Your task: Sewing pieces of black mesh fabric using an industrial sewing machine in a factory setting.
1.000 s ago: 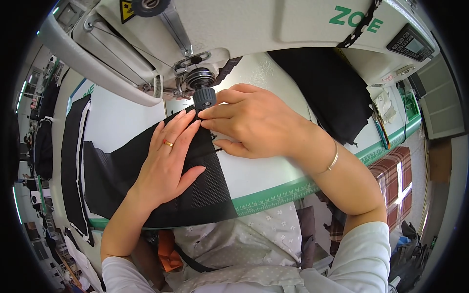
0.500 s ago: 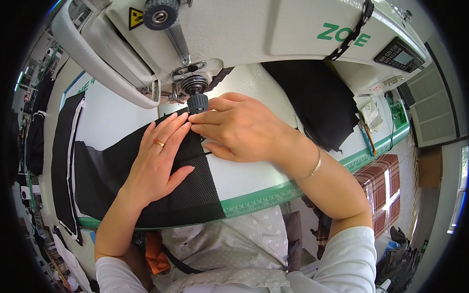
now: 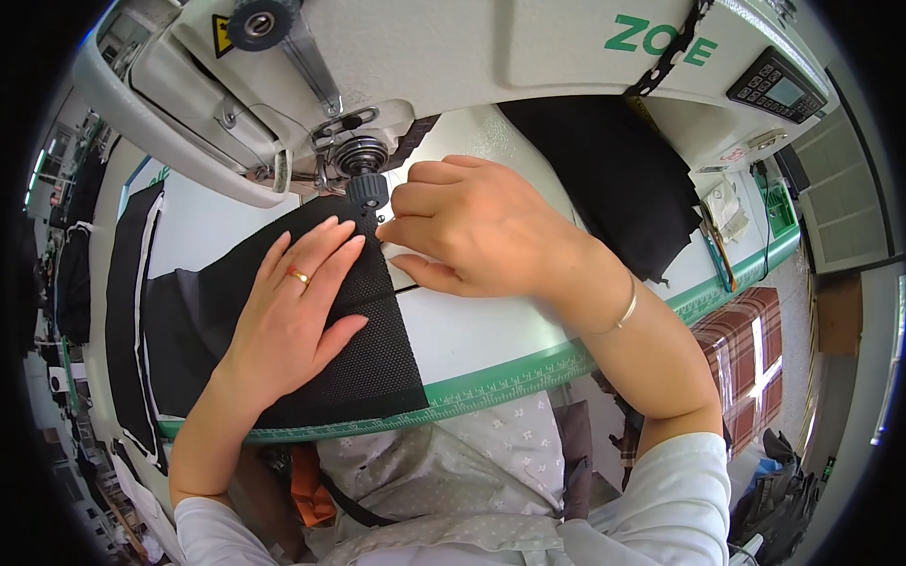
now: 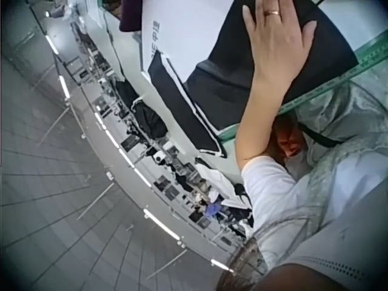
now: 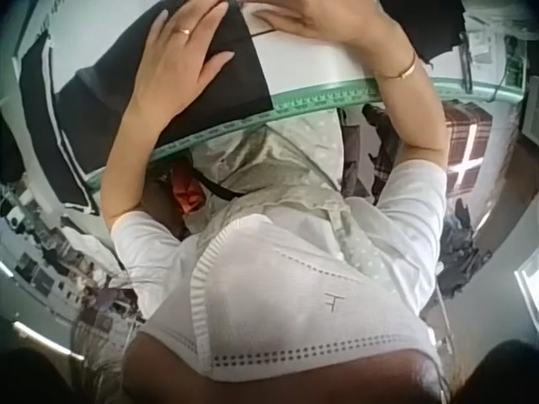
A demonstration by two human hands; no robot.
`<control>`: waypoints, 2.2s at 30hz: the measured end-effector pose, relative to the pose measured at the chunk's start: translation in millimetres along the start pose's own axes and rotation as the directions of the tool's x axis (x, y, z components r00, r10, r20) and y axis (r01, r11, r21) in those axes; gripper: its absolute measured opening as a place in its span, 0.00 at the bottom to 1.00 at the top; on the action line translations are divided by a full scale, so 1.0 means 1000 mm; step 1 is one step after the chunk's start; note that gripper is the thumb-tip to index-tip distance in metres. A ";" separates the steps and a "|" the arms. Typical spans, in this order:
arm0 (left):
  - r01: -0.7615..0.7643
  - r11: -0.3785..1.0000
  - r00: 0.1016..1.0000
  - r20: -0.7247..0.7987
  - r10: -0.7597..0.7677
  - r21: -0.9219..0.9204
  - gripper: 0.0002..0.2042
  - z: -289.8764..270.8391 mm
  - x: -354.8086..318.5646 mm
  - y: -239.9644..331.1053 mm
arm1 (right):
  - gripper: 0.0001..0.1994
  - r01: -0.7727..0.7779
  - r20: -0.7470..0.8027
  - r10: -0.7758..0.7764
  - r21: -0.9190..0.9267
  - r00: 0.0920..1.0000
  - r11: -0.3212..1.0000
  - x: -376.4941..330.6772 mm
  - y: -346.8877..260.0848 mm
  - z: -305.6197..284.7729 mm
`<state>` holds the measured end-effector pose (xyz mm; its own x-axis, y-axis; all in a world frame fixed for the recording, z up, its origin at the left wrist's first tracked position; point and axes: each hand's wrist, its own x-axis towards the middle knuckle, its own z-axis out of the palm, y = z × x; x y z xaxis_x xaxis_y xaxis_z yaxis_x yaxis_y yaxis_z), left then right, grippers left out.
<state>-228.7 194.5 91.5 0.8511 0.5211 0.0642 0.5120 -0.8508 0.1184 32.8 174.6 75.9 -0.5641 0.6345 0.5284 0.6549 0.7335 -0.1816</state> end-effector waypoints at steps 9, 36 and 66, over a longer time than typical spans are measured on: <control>-0.011 1.000 0.996 -0.090 0.011 -0.001 0.34 0.016 -0.010 0.005 | 0.10 0.029 0.011 -0.030 0.034 0.999 0.999 0.000 0.000 0.013; 0.024 0.999 0.981 -0.190 -0.028 -0.024 0.28 0.021 0.015 -0.020 | 0.16 -0.078 0.036 0.082 -0.089 0.996 0.993 -0.001 -0.004 0.013; 0.052 0.896 0.999 0.014 -0.051 -0.442 0.24 -0.022 -0.088 0.068 | 0.04 -0.411 -0.127 0.394 -0.180 0.910 0.894 -0.010 0.006 -0.022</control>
<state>-271.5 92.4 115.8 0.8253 0.5629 0.0442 0.4516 -0.7050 0.5469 52.9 167.4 87.8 -0.1919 0.8354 0.5151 0.9077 0.3506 -0.2305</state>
